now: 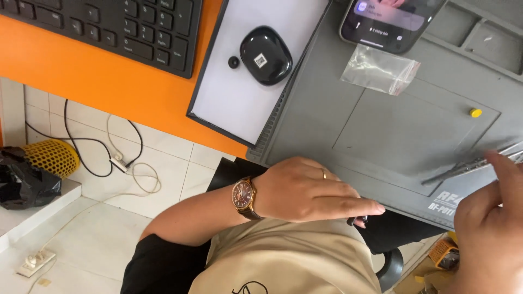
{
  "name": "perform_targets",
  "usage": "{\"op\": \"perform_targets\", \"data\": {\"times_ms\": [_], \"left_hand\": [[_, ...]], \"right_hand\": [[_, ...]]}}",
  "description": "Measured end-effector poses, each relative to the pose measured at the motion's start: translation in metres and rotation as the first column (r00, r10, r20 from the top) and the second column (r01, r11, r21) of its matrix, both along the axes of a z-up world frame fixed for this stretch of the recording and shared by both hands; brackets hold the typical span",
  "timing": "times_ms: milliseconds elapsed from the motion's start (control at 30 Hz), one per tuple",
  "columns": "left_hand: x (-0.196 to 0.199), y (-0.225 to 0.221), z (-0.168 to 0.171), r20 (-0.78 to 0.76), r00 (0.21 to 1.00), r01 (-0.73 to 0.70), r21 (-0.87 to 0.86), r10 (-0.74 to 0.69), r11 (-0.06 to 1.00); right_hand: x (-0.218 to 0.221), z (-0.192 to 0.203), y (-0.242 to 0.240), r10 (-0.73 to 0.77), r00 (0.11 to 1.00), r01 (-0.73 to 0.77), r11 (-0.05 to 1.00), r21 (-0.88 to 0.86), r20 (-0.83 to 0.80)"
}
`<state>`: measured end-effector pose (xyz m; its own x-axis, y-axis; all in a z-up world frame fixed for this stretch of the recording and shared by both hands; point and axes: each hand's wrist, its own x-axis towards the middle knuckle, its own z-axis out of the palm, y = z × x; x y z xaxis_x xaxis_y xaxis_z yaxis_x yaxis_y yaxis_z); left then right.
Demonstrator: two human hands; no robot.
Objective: Soldering internal components and reassembling a wireless earbud at a repair station.
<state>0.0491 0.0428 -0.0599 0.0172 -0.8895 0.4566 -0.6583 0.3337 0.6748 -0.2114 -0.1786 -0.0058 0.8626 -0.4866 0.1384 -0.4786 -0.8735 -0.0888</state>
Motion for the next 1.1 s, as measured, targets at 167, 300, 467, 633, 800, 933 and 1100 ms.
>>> {"op": "perform_targets", "data": {"times_ms": [167, 300, 467, 633, 800, 933, 1100], "left_hand": [[0.01, -0.011, 0.023, -0.039, 0.999, -0.029, -0.093, 0.025, 0.995], [0.009, -0.01, 0.02, -0.108, 0.994, 0.008, -0.108, -0.02, 0.994], [0.003, -0.002, 0.003, -0.096, 0.995, 0.025, -0.085, -0.033, 0.996], [0.002, 0.003, -0.008, -0.125, 0.988, 0.077, -0.067, -0.085, 0.995], [0.004, 0.001, -0.005, -0.175, 0.978, 0.101, -0.064, -0.111, 0.993], [0.002, 0.0, -0.007, -0.197, 0.974, 0.1, -0.057, -0.109, 0.993], [0.006, -0.004, 0.009, -0.058, 0.997, 0.035, -0.088, -0.04, 0.996]], "right_hand": [[0.037, -0.001, -0.003, -0.004, 0.99, -0.004, 0.998, 0.055, 0.139], [0.083, 0.015, 0.012, -0.001, 0.999, 0.004, 0.998, -0.062, 0.048], [0.133, 0.032, 0.019, 0.158, 0.987, -0.152, 0.98, -0.124, 0.04], [0.161, 0.041, 0.017, 0.275, 0.961, -0.272, 0.949, -0.161, -0.003], [0.178, 0.038, 0.01, 0.238, 0.967, -0.249, 0.955, -0.162, -0.086], [0.18, 0.026, 0.009, 0.231, 0.963, -0.25, 0.958, -0.14, -0.136], [0.191, 0.031, 0.013, 0.349, 0.932, -0.351, 0.936, -0.007, -0.099]]}}
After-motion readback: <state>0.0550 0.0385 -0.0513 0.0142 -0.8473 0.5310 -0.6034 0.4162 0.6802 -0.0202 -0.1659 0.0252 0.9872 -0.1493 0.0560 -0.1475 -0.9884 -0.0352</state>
